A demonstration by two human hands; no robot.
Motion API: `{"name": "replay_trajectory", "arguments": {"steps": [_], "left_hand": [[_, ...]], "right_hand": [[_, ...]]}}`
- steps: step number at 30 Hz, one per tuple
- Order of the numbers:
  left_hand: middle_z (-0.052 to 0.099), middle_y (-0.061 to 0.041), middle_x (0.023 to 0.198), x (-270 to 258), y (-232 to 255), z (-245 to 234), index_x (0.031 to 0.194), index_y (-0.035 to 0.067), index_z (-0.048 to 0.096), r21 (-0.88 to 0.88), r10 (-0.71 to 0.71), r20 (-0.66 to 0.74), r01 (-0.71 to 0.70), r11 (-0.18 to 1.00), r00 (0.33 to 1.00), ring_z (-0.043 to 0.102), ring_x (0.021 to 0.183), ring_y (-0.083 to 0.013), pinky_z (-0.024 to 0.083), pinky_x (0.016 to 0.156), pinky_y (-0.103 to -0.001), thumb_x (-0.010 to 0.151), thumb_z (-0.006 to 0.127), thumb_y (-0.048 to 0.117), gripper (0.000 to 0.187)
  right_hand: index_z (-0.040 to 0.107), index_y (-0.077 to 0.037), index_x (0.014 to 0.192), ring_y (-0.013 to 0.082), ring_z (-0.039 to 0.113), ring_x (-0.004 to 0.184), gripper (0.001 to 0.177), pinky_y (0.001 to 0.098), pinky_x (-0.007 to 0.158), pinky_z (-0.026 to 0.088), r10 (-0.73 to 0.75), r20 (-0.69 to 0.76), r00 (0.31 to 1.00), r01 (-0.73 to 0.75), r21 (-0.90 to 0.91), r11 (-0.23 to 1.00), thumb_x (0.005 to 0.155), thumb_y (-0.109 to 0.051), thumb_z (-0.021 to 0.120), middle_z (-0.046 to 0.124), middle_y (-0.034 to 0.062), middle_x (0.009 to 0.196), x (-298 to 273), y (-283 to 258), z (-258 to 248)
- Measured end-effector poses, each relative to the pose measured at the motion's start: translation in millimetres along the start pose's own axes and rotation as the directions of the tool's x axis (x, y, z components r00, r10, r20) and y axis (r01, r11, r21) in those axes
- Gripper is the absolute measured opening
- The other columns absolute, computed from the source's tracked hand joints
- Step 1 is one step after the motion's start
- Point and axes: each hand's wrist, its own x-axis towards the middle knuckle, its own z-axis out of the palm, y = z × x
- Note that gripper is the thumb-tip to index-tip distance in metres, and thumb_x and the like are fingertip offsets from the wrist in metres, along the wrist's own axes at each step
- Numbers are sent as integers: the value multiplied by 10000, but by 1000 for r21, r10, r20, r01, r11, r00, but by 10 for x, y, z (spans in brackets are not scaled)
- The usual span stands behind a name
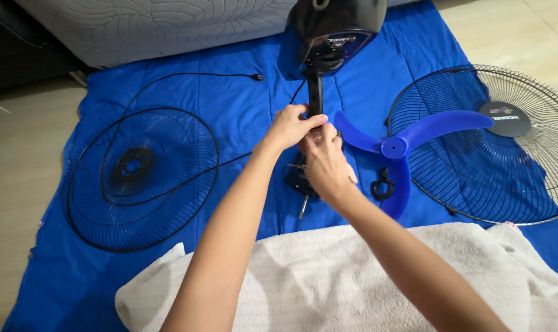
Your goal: The person wipes the motor housing and control panel of a disassembled electric fan using a cloth. The fan blades and cage are set aside on a blue sheet while the person cleans the motor and neck components.
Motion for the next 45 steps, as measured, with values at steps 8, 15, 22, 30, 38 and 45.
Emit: {"name": "replay_trajectory", "arguments": {"steps": [8,15,22,30,38,45], "left_hand": [[780,-71,799,-67,-31,-80,1032,89,796,-78,-23,26,25,997,999,728,702,-154,567,631,-331,818,773,471,439],[754,-44,807,-66,-48,-140,1109,98,787,-87,-88,94,96,992,992,671,666,-141,551,598,-310,851,741,519,496],[783,-133,980,106,-169,-88,1094,101,800,72,73,111,-81,994,991,739,937,-263,555,837,-380,844,737,558,525],[742,-190,1119,123,-264,-133,1089,94,803,113,155,81,-164,980,985,685,1095,-325,528,922,-404,834,737,555,531],[794,-141,1065,65,-247,-138,1088,95,797,-3,124,96,-124,992,988,746,1030,-262,547,904,-380,855,730,496,468],[806,-121,1050,-35,-247,-28,1090,68,773,-90,128,16,-126,988,992,768,1009,-240,568,890,-360,900,713,462,442]], "right_hand": [[696,-52,1232,395,689,1064,552,423,923,567,-4,-88,996,45,466,883,697,73,642,628,175,1290,-151,315,-211],[695,-41,1247,283,713,1084,364,337,946,530,246,40,968,-206,686,697,900,31,608,722,126,1165,-74,591,137],[690,25,1154,170,603,1006,244,341,924,505,161,485,859,-508,778,370,1014,23,491,685,65,1036,313,1087,769],[623,76,1138,159,584,1086,280,314,1004,457,-40,554,831,-549,808,-212,975,192,428,589,44,1114,256,1306,958],[663,-7,1253,160,635,1023,423,327,896,508,102,686,720,-693,718,61,910,99,438,695,62,1126,360,1129,642],[646,15,1268,279,643,1130,356,356,996,491,181,284,942,-337,790,512,946,44,497,654,153,1206,123,788,633]]}}
